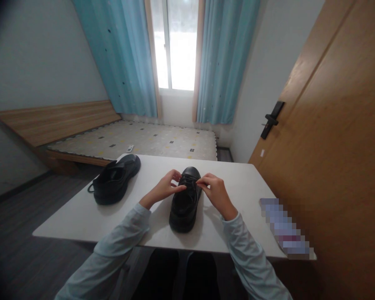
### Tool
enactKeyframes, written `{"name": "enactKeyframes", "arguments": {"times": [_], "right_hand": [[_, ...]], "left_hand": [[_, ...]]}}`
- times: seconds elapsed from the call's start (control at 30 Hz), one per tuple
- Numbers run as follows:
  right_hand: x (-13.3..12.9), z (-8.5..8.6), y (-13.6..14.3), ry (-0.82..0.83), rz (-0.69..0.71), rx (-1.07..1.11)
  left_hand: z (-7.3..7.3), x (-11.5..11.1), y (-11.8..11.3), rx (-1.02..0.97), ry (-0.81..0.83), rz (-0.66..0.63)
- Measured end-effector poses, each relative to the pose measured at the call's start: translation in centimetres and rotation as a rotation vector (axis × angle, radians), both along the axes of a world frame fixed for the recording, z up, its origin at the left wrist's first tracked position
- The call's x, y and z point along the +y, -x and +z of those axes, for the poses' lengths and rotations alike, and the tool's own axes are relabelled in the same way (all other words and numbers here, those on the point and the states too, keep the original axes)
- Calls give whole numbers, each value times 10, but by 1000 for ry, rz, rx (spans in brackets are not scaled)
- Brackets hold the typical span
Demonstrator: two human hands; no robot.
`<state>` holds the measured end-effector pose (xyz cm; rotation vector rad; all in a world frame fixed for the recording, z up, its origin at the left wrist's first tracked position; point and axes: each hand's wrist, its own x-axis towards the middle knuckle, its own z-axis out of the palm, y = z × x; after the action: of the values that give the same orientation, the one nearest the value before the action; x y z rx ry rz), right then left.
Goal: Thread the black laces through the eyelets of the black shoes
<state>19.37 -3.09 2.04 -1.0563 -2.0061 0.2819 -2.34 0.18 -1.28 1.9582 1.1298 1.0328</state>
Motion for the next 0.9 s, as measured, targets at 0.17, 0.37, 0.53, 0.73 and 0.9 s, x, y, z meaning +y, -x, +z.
{"name": "enactKeyframes", "arguments": {"times": [0.17,0.37,0.53,0.73,0.9], "right_hand": [[-1,-5,4,-7,-24,-15],[-6,-8,12,-32,-39,-164],[-16,-6,24,-46,-137,-346],[-27,3,40,-129,-332,-640],[-32,12,54,-136,-421,-784]], "left_hand": [[0,0,0,-5,-11,-1],[0,0,0,-6,-19,1],[1,-1,0,1,-20,4],[1,-1,0,-4,-25,1],[0,1,0,5,-29,5]]}}
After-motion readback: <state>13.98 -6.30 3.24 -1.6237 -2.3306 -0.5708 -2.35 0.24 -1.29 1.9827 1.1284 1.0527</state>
